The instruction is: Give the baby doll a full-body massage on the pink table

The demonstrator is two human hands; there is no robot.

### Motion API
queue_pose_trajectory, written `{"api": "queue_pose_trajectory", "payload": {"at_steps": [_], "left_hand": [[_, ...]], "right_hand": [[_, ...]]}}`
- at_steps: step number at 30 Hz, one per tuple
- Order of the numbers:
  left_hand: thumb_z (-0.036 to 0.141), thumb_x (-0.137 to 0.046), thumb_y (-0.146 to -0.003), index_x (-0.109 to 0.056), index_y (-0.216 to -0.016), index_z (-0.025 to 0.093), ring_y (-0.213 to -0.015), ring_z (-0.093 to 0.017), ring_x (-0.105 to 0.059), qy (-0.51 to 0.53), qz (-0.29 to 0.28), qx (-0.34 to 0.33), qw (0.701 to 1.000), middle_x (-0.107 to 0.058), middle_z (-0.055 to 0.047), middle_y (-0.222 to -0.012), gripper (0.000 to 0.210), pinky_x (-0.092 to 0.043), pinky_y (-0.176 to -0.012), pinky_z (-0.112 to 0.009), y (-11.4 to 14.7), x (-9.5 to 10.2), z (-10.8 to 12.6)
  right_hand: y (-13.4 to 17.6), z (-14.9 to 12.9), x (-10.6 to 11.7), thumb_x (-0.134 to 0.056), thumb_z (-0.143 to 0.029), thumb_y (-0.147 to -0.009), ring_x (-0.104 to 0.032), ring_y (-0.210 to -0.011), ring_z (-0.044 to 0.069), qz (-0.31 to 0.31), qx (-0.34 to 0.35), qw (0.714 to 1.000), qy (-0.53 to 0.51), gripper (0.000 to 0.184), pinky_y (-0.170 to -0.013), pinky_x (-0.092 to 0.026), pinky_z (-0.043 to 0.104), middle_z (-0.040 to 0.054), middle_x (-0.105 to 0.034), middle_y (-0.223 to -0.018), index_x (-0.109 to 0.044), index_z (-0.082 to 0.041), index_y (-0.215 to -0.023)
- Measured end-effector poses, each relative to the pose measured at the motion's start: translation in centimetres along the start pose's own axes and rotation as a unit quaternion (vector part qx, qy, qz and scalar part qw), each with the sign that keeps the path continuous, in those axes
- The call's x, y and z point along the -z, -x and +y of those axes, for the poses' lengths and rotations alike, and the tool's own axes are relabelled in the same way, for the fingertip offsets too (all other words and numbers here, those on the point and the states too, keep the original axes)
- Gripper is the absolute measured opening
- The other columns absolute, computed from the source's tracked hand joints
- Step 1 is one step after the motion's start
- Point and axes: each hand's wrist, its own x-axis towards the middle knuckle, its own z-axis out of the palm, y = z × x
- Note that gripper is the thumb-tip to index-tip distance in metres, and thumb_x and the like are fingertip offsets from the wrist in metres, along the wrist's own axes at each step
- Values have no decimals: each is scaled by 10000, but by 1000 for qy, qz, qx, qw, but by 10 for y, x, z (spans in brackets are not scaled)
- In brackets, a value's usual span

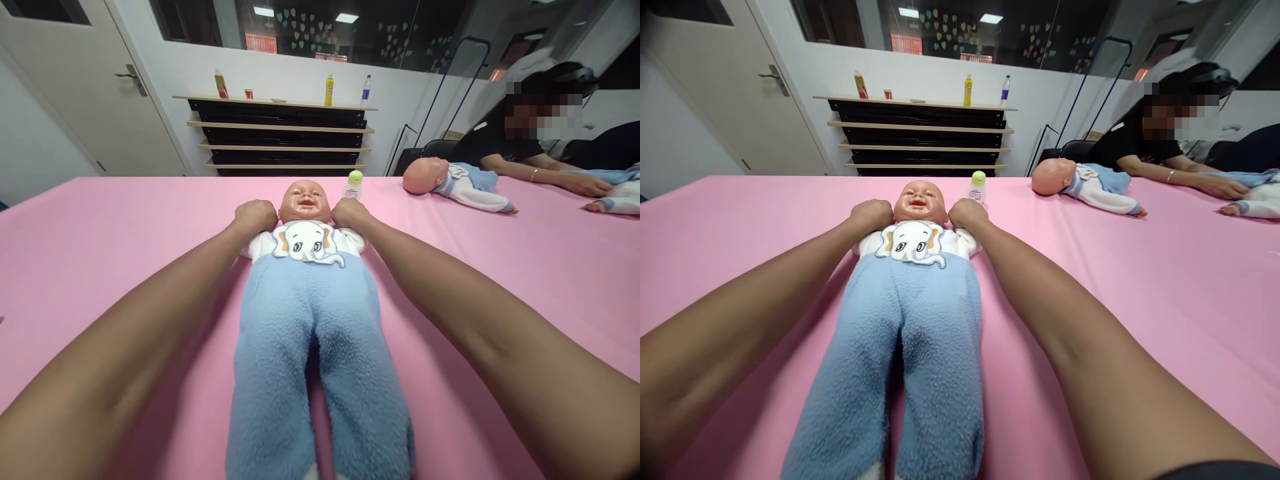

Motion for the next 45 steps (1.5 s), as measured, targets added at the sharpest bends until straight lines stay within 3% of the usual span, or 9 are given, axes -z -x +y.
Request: {"api": "queue_pose_trajectory", "payload": {"at_steps": [3, 7, 13, 19, 26, 31, 35, 40, 45], "left_hand": [[299, -593, -767, -679, -949, 144, -957, -345, -642, 18, 52, 14, 998, -696, -193, -1047, 254, -487, -758, -397, 14, -3, 0], [272, -348, -923, -597, -1113, 119, -941, -322, -624, 71, 205, 70, 974, -678, -202, -1020, 349, -456, -767, -397, 40, -8, -6], [349, -239, -988, -500, -1186, 166, -983, -291, -593, 112, 335, 27, 935, -642, -145, -1065, 376, -429, -803, -380, 100, 19, -28], [386, -351, -956, -469, -1186, 196, -923, -266, -618, 122, 315, -57, 940, -610, -112, -1095, 321, -465, -758, -365, 201, 31, -44], [421, -412, -921, -445, -985, 236, -906, -288, -633, 127, 175, -48, 975, -566, -139, -1070, 199, -480, -751, -393, 281, -7, -47], [402, -383, -930, -413, -1066, 230, -925, -333, -665, 91, 79, -1, 993, -613, -160, -1074, 221, -456, -696, -409, 288, -11, -38], [390, -413, -918, -416, -1053, 211, -868, -309, -665, 102, 77, -24, 992, -644, -142, -985, 224, -435, -658, -372, 290, -3, -40], [375, -379, -939, -491, -1005, 192, -780, -255, -621, 110, 178, -70, 975, -639, -97, -877, 224, -427, -643, -338, 273, 29, -56], [358, -453, -909, -592, -968, 164, -854, -253, -611, 74, 278, -85, 954, -648, -123, -940, 246, -461, -734, -346, 193, 83, -46]], "right_hand": [[15, -2, 2, -615, -194, -789, -641, -956, 334, 13, -27, 1000, -1, 157, -780, -473, 392, 192, -675, -950, -665, -99, -903], [44, -1, 6, -417, -264, -926, -620, -956, 283, 142, -56, 987, -42, 276, -798, -447, 359, 187, -659, -1040, -592, -111, -1074], [113, 10, 42, -325, -295, -963, -589, -875, 233, 289, 24, 955, -71, 278, -748, -410, 310, 123, -622, -1067, -470, -149, -1149], [206, 29, 64, -385, -284, -958, -593, -918, 226, 283, 132, 948, -63, 344, -764, -411, 295, 102, -613, -1066, -435, -164, -1277], [275, 58, 34, -447, -376, -977, -612, -825, 210, 105, 100, 988, 47, 213, -643, -374, 278, 113, -575, -1092, -505, -194, -1073], [278, 56, 30, -493, -374, -959, -629, -790, 223, 37, 66, 995, 66, 276, -578, -321, 286, 139, -572, -1120, -443, -170, -1138], [278, 60, 35, -491, -360, -955, -620, -810, 210, 62, 80, 995, 1, 203, -641, -363, 279, 104, -612, -1029, -477, -184, -1055], [260, 69, 59, -412, -369, -967, -590, -809, 198, 192, 140, 968, -81, 231, -684, -403, 277, 83, -629, -984, -534, -194, -1055], [181, 40, 96, -479, -305, -893, -599, -818, 227, 260, 159, 951, -48, 293, -710, -423, 306, 95, -661, -971, -561, -176, -1143]]}}
